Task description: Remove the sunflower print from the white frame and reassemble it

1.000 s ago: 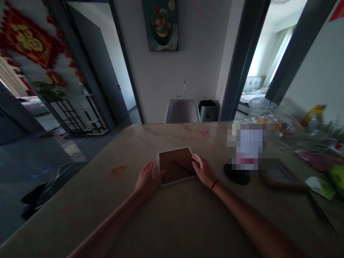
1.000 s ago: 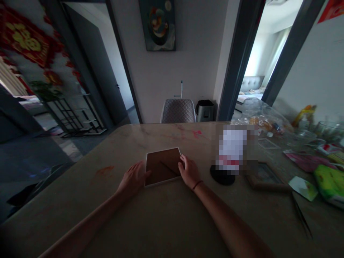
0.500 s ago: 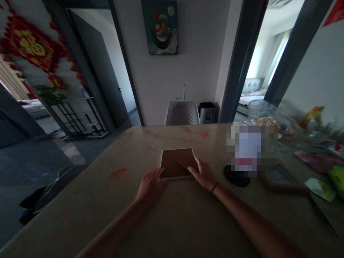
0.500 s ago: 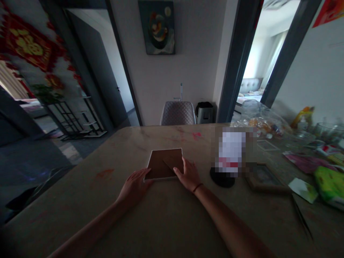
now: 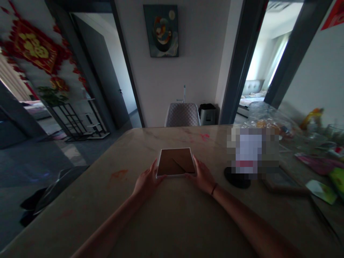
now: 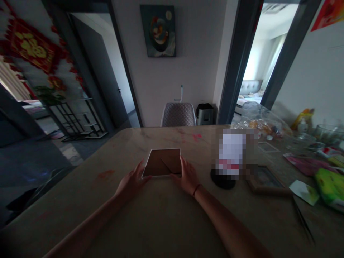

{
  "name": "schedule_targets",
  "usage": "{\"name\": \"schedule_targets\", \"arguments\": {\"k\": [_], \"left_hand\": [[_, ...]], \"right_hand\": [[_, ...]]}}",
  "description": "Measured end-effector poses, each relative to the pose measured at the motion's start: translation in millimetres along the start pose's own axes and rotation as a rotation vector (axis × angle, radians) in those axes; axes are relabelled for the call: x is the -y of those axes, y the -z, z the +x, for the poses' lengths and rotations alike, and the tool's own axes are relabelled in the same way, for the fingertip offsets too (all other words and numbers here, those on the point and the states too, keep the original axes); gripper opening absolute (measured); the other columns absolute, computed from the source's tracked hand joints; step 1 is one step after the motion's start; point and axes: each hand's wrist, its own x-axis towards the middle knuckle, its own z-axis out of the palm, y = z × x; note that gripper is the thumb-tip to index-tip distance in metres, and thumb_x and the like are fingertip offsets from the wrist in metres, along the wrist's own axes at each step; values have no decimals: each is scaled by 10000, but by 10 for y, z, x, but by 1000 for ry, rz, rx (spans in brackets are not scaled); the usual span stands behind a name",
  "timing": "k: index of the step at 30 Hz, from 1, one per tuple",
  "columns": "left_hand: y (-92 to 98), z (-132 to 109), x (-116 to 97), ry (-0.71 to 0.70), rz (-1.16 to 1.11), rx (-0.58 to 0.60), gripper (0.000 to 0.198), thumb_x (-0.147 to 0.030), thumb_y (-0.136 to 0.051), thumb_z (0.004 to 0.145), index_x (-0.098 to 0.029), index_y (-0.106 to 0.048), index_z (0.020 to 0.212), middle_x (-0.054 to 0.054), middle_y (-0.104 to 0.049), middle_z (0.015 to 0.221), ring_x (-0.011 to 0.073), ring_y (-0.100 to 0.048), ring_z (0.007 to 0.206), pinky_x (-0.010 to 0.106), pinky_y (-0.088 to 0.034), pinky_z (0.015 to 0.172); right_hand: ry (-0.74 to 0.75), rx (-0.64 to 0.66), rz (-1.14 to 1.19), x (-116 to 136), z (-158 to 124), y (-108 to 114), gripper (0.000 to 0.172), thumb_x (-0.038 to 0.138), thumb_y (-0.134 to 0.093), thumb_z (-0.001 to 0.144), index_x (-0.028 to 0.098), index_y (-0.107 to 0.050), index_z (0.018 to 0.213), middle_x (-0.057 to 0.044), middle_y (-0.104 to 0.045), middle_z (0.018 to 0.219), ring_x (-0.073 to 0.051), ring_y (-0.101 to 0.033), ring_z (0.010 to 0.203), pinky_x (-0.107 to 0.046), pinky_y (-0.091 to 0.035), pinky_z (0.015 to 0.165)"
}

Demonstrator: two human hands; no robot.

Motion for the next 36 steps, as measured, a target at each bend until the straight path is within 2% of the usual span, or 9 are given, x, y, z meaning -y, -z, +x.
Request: {"name": "schedule_targets", "arguments": {"k": [5, 10, 16, 19, 21, 23, 29, 32, 36], "left_hand": [[145, 42, 81, 116, 12, -84, 655, -346, -368, 849, -236, -33, 1400, 16, -673, 874, 181, -631, 723, 283, -448, 645], [127, 42, 161, 77, 115, -61, 595, -204, -309, 839, -277, -121, 1399, 65, -610, 1121, 211, -610, 885, 323, -442, 732], [82, 47, 186, 61, 108, -123, 567, -305, -340, 853, -204, -184, 1389, 51, -657, 983, 210, -577, 942, 353, -396, 861], [52, 41, 159, 26, 76, -111, 502, -446, -329, 852, -206, -393, 1288, 68, -626, 1086, 232, -538, 1038, 400, -351, 930], [18, 28, 124, -35, 76, -32, 481, -495, -331, 842, -206, -508, 1183, 79, -589, 1165, 242, -518, 1081, 433, -305, 975], [-13, 13, 81, -79, 79, 17, 507, -540, -339, 829, -199, -534, 1150, 91, -574, 1192, 246, -505, 1108, 457, -264, 1005], [-44, -32, -32, -133, 122, 4, 616, -630, -372, 774, -161, -552, 1129, 131, -575, 1180, 280, -491, 1123, 487, -251, 1016], [-75, -63, -84, -159, 92, 6, 553, -616, -399, 774, -211, -569, 1111, 87, -587, 1175, 268, -485, 1133, 481, -245, 1027], [-131, -100, -142, -236, 74, 60, 450, -522, -431, 807, -254, -557, 1145, 63, -563, 1212, 260, -444, 1179, 468, -256, 1032]], "right_hand": [[-18, -160, -63, -11, 49, 88, 608, 222, -314, 859, 174, -53, 1406, -140, -547, 1055, -232, -524, 959, -421, -421, 843], [-81, -72, -190, -110, 57, 75, 733, 31, -308, 725, 232, -112, 1402, -97, -589, 969, -209, -553, 871, -397, -423, 808], [-94, -217, -120, -163, 64, 44, 597, 166, -349, 797, 147, -209, 1376, -116, -597, 968, -221, -552, 895, -402, -435, 799], [-147, -253, -201, -139, 67, 38, 341, 324, -389, 838, 154, -581, 1062, -123, -603, 906, -239, -548, 902, -423, -413, 838], [-147, -187, -250, -101, 59, 29, 338, 388, -392, 846, 175, -647, 787, -136, -603, 935, -250, -534, 953, -420, -388, 876], [-126, -125, -239, -58, 51, 21, 372, 435, -403, 840, 175, -640, 719, -146, -594, 1010, -259, -509, 1025, -410, -369, 905], [-241, -52, 50, -4, 89, 61, 428, 482, -352, 852, 176, -633, 748, -106, -643, 856, -240, -572, 940, -358, -407, 846], [-271, -172, 279, 30, 134, 84, 425, 464, -332, 856, 166, -586, 1022, -82, -647, 911, -218, -587, 915, -334, -438, 808], [-196, -298, 417, 180, 140, 77, 536, 408, -449, 807, 171, -364, 1280, -89, -618, 999, -196, -589, 891, -324, -458, 797]]}}
